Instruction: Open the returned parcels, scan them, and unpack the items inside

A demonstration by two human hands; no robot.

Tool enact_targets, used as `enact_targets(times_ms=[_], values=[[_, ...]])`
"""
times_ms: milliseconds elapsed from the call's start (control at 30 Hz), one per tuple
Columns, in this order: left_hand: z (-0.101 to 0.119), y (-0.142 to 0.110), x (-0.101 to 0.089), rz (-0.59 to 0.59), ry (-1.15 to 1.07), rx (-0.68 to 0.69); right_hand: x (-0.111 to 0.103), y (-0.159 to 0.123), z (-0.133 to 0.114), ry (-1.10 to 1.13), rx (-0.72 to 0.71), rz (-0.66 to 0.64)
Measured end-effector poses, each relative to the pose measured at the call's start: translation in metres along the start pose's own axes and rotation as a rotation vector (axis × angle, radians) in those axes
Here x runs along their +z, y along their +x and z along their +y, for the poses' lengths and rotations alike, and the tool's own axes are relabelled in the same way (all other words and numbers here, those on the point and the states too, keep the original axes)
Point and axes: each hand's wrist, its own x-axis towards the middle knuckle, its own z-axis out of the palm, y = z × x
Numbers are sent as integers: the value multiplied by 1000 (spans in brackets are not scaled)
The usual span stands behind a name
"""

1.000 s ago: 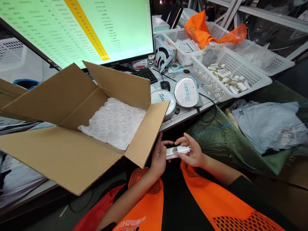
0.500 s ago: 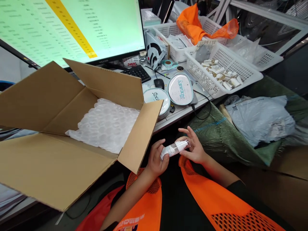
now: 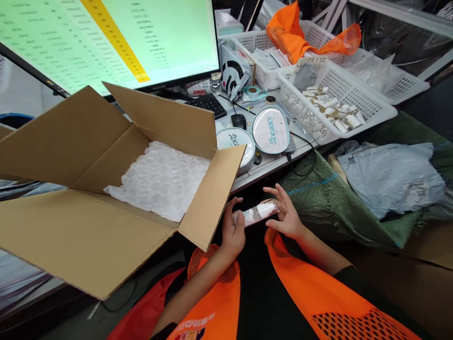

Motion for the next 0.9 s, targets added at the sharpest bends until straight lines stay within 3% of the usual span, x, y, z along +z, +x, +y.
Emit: enact_targets(times_ms=[233, 400, 500, 633, 900], values=[[7, 3, 5, -3, -67, -74, 2, 3, -3, 69, 41, 59], [8, 2, 8, -4, -89, -108, 9, 9, -7, 204, 83, 217], [9, 0, 15, -58, -203, -238, 18, 18, -9, 354, 117, 310], [8, -4, 26, -102, -380, -424, 31, 31, -11, 506, 185, 338], [1, -5, 26, -10, -352, -381, 47, 43, -8, 629, 230, 420]])
